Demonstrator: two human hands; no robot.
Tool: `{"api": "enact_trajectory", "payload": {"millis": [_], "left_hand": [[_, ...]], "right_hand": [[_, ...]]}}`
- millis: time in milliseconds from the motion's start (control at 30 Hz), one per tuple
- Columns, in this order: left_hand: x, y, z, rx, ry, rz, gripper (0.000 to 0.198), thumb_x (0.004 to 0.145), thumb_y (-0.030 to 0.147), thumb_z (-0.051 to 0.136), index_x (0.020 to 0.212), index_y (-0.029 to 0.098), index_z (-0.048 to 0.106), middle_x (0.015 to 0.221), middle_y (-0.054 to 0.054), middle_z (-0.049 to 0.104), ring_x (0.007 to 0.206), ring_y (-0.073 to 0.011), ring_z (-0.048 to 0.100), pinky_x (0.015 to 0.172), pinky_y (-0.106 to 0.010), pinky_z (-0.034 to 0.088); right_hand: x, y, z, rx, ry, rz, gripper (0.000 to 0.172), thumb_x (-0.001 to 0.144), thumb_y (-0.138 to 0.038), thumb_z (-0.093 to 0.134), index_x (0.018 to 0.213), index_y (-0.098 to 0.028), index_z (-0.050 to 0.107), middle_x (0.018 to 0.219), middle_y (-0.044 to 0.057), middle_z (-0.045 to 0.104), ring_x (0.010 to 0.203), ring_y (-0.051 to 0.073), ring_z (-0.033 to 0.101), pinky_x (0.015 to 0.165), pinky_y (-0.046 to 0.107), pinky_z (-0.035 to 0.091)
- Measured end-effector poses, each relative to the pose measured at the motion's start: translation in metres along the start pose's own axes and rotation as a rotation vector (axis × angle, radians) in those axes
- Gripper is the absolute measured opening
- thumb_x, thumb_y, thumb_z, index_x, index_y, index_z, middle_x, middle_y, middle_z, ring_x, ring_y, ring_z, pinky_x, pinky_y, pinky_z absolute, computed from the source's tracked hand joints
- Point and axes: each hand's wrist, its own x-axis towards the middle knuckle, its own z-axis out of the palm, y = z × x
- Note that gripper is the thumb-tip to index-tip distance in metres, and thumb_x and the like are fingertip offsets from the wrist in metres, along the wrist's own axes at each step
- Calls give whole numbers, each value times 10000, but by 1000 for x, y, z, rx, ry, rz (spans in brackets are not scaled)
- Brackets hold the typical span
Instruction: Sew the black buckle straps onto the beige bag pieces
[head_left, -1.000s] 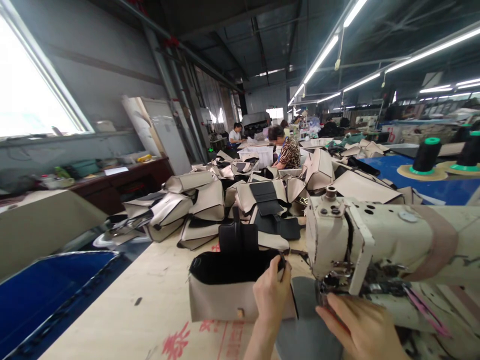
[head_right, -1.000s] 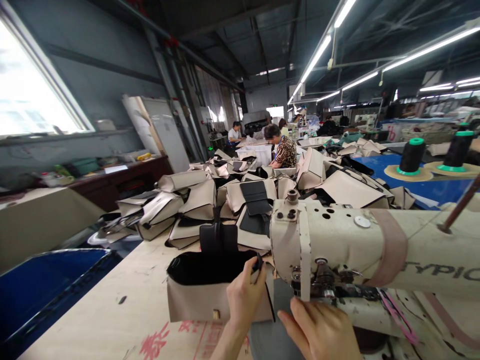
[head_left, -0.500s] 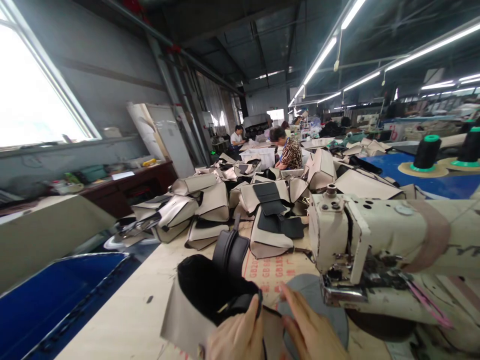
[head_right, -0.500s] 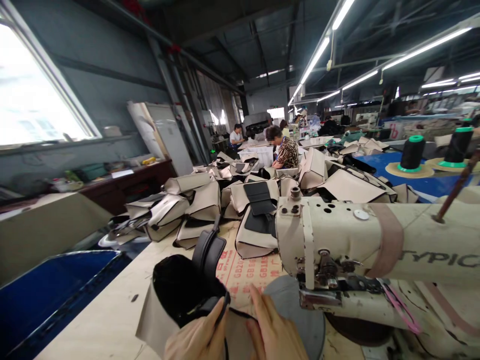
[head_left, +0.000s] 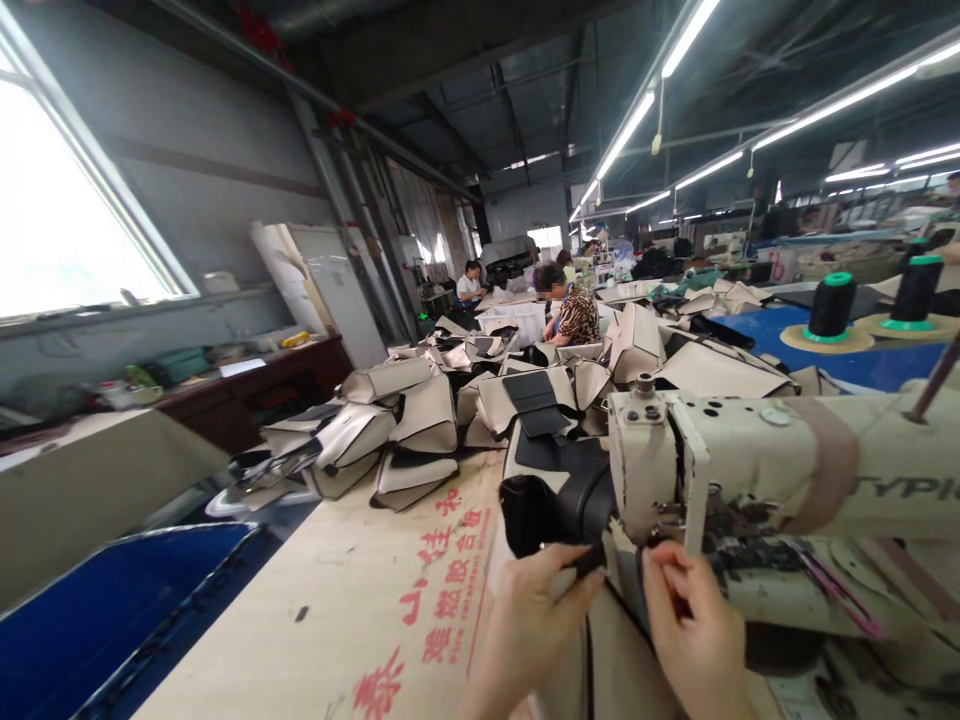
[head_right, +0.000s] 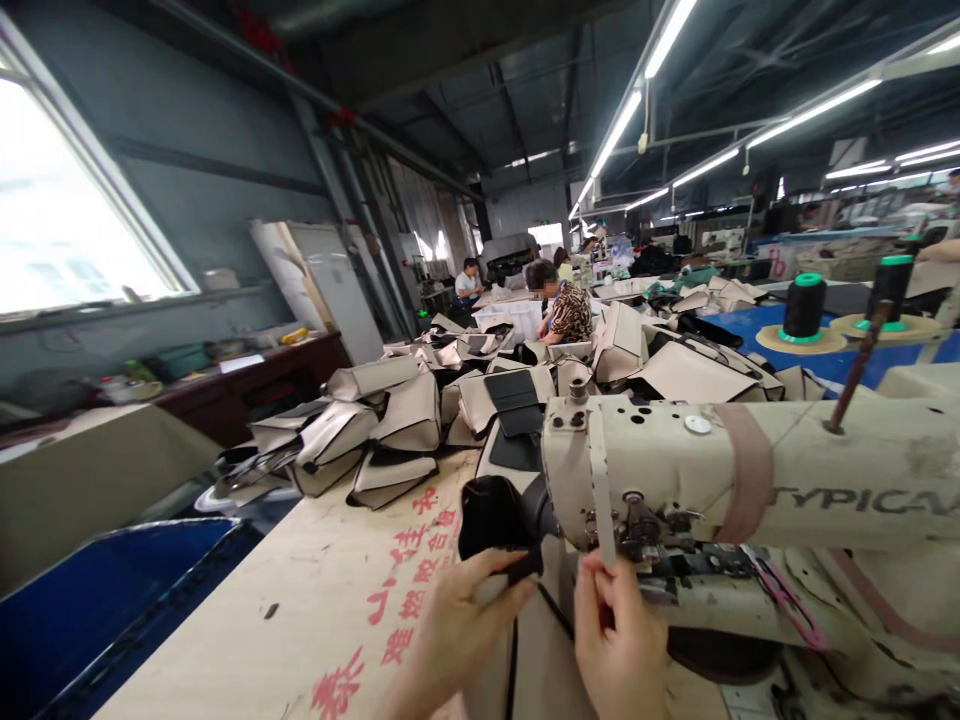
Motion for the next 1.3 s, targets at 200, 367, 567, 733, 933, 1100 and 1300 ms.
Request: {"api": "enact_trajectory", "payload": {"millis": [200,367,567,733,933,1100,1300], "left_hand": [[-39,-19,-34,-413,-140,-153,276,810,368,506,979,157,566,735,-2,599,669,-100,518,610,-182,379],[-49,-30,-37,-535,-19,-180,271,851,407,424,1010,189,394,577,74,397,500,-56,343,486,-161,264],[-46,-33,-46,-485,89,-172,242,861,399,405,982,193,374,550,96,309,457,-47,227,449,-166,188],[-47,-33,-46,-403,111,-155,202,875,374,371,968,195,379,552,92,302,478,-59,262,456,-173,199],[-50,-27,-52,-286,106,-154,196,875,362,354,960,189,392,553,87,317,486,-69,277,480,-187,236],[-54,-27,-65,-86,0,-173,270,819,425,416,903,183,502,610,50,421,562,-92,373,525,-194,290],[-62,-13,-70,281,-320,-292,426,555,476,670,875,196,636,651,48,531,602,-107,456,488,-177,287]], "right_hand": [[-11,-18,-10,140,-535,-63,410,844,-303,502,1231,-206,410,1174,81,490,813,136,583,728,222,491],[10,-43,11,347,-916,17,403,789,-248,532,1181,-230,438,1062,43,521,930,169,523,788,268,454],[24,-47,20,386,-946,231,422,692,-231,616,1082,-209,456,614,-65,427,532,101,424,491,188,341],[29,-51,21,440,-1046,302,347,696,-264,642,1012,-209,511,573,-74,399,528,93,403,494,184,314],[28,-53,17,480,-1084,359,335,680,-247,651,987,-202,526,542,-81,378,504,87,369,467,181,277],[25,-55,15,487,-1054,348,302,691,-215,629,972,-207,520,561,-77,379,525,88,377,495,182,281],[11,-50,18,499,-1049,403,242,654,-175,614,880,-182,528,542,-75,364,520,79,382,484,177,272]]}}
